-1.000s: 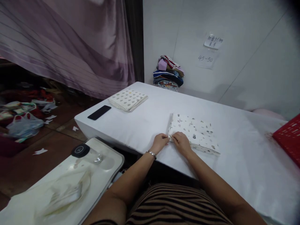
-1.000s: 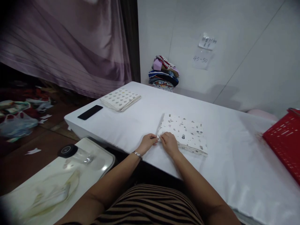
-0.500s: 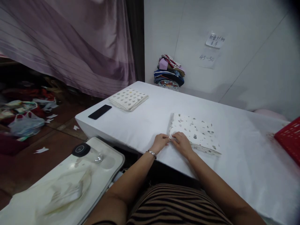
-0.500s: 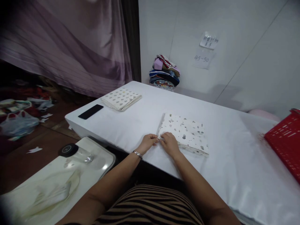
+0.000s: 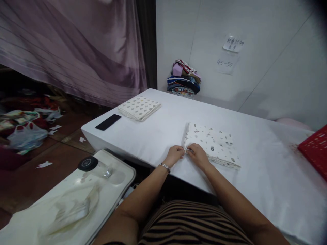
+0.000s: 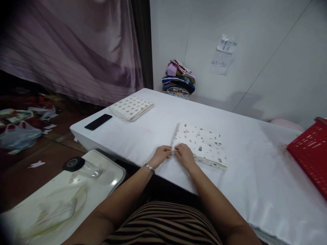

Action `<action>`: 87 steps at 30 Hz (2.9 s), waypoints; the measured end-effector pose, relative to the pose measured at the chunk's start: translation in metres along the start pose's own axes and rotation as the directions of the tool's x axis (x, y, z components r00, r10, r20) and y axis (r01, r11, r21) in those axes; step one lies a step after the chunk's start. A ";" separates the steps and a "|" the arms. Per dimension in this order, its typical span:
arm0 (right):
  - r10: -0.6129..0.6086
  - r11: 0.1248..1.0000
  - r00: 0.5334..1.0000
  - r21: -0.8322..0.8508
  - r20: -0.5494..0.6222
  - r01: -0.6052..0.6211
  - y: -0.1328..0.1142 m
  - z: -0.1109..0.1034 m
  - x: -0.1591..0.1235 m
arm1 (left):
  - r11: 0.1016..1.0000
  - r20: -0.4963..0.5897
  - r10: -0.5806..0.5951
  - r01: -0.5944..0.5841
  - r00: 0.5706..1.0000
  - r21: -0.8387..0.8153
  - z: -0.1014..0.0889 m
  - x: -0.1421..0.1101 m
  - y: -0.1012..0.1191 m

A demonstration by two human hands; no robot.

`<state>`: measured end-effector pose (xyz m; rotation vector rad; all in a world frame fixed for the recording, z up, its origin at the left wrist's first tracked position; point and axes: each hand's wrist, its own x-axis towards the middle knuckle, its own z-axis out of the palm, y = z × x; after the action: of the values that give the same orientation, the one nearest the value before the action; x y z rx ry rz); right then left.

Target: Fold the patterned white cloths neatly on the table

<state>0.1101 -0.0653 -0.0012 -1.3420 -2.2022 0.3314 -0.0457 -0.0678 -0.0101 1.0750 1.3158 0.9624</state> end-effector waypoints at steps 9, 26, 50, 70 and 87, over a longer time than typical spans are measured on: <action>-0.037 0.999 0.995 0.031 -0.089 0.040 -0.007 -0.003 -0.004 | 1.000 -0.003 0.007 -0.007 1.000 0.015 0.000 -0.001 0.001; -0.050 0.996 0.997 -0.078 -0.057 0.045 -0.004 0.001 -0.004 | 1.000 0.058 0.020 -0.020 0.998 0.002 -0.003 -0.004 0.003; -0.138 0.963 0.990 -0.232 0.017 0.138 -0.002 -0.001 -0.006 | 0.919 -0.097 0.106 -0.060 0.990 0.390 0.001 0.007 0.004; -0.105 0.979 0.994 -0.175 0.010 0.105 -0.009 -0.001 -0.013 | 0.916 -0.011 0.033 -0.026 0.999 0.401 -0.002 0.011 0.008; 0.634 0.773 0.661 0.312 -0.401 -0.553 0.110 -0.101 -0.155 | 0.876 0.001 0.044 -0.039 0.999 0.480 -0.003 0.015 0.010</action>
<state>0.3047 -0.1557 -0.0181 -1.8004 -1.2402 0.3485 -0.0477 -0.0508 -0.0044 1.4814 1.5932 0.6808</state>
